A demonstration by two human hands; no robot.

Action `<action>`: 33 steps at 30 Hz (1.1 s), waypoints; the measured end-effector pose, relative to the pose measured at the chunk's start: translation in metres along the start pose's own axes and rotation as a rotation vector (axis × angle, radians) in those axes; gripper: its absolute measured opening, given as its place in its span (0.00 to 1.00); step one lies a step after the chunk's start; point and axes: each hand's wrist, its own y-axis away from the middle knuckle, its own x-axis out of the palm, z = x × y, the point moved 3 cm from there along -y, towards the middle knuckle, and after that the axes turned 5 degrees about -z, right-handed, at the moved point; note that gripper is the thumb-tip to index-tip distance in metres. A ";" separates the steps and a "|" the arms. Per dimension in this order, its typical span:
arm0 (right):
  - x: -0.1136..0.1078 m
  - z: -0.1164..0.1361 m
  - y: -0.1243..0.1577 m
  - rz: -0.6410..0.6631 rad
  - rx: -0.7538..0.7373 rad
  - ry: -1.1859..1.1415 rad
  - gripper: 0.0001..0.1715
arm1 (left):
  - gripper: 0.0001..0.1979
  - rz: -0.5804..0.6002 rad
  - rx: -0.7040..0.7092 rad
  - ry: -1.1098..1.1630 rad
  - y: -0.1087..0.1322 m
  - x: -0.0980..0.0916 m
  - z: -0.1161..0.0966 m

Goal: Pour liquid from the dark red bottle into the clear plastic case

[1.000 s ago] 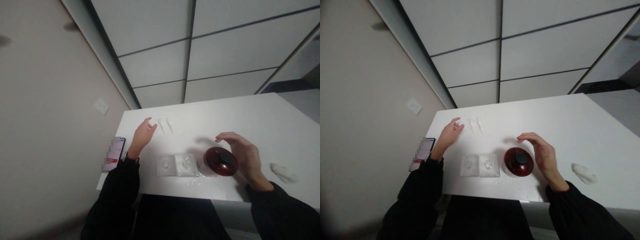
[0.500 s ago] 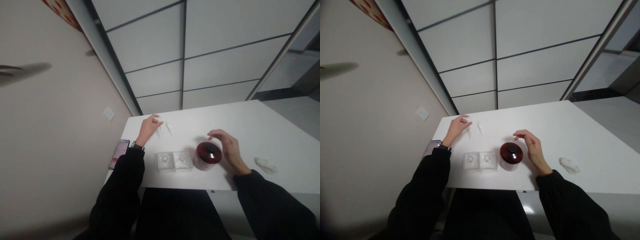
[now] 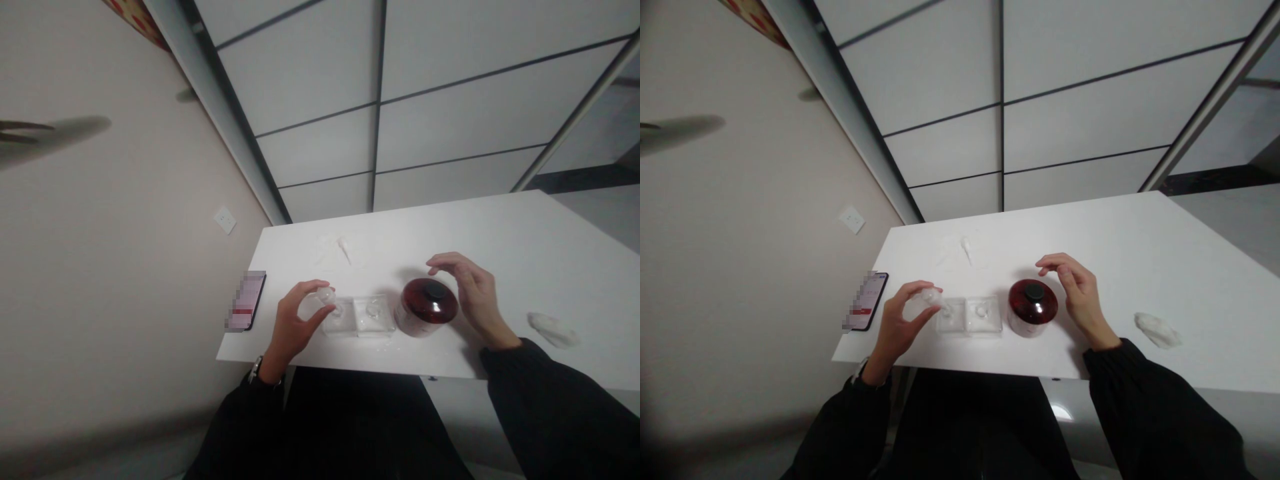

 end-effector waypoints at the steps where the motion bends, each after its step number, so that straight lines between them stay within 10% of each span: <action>1: 0.000 0.001 0.000 -0.002 -0.004 0.007 0.28 | 0.15 0.024 -0.008 0.000 0.002 0.003 0.002; 21: 0.002 0.006 -0.002 0.041 -0.010 0.047 0.25 | 0.32 -0.094 -0.257 0.384 0.044 0.052 0.038; 29: 0.002 0.006 -0.002 0.047 -0.008 0.059 0.25 | 0.09 -0.067 -0.186 0.259 0.045 0.049 0.040; 33: 0.002 0.008 -0.003 0.043 -0.011 0.060 0.25 | 0.18 0.003 -0.132 0.200 0.045 0.047 0.035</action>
